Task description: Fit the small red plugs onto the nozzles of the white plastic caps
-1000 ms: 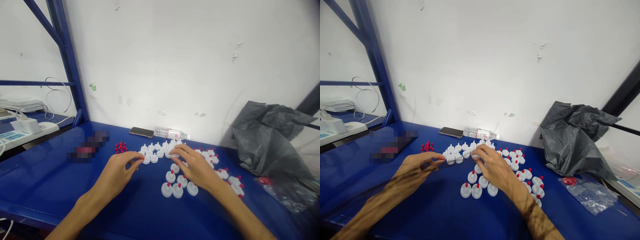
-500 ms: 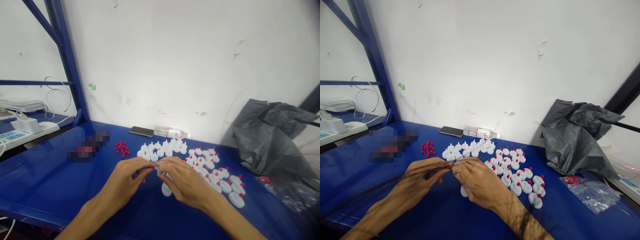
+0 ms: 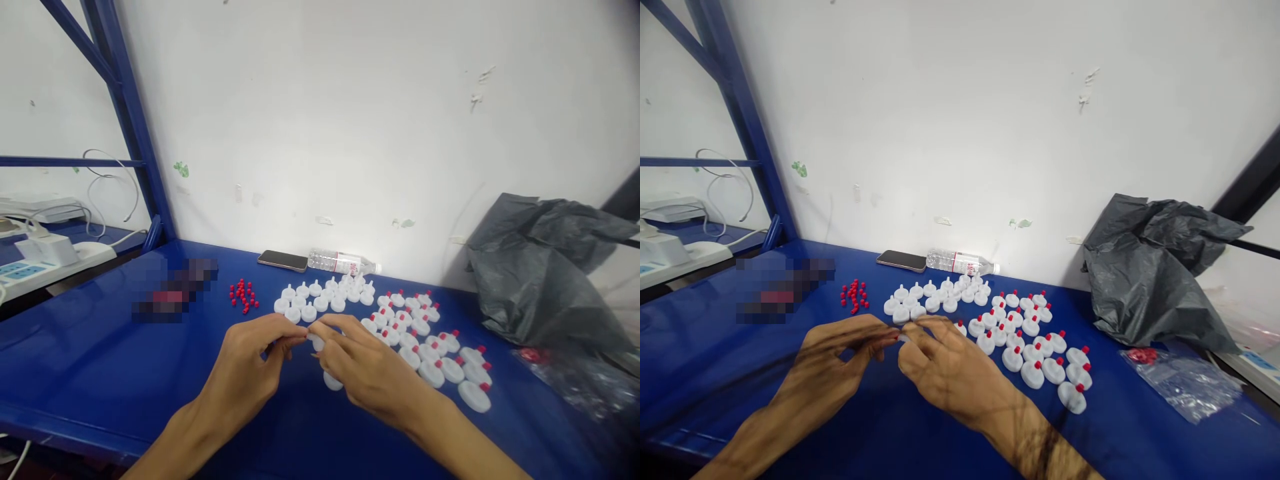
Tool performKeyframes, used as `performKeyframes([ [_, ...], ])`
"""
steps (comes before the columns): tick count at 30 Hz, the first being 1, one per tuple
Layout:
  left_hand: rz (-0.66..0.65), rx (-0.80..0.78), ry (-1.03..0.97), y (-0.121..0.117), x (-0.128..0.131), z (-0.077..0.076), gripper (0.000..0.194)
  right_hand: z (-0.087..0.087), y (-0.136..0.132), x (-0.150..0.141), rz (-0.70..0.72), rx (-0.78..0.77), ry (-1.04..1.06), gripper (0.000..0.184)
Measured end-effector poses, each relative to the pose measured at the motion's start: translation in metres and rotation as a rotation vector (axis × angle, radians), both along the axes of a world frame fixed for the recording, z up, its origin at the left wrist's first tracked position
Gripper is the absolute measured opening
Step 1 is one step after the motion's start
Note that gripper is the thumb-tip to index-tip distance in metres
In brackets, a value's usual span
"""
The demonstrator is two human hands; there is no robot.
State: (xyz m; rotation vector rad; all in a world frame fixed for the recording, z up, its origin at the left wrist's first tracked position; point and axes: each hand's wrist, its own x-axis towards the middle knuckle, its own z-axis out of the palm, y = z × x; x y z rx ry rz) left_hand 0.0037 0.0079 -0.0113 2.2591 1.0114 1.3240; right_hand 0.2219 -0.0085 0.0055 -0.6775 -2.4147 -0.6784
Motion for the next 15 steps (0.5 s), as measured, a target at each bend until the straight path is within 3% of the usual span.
performKeyframes([
  [8, -0.028, 0.046, 0.024, -0.002, 0.001, 0.005, 0.029, -0.009, -0.001, 0.002, 0.053, -0.219, 0.067, 0.047],
  [15, -0.049, -0.063, 0.098, 0.011, -0.006, 0.006, 0.021, -0.003, 0.008, 0.011, 0.068, -0.397, 0.203, 0.039],
])
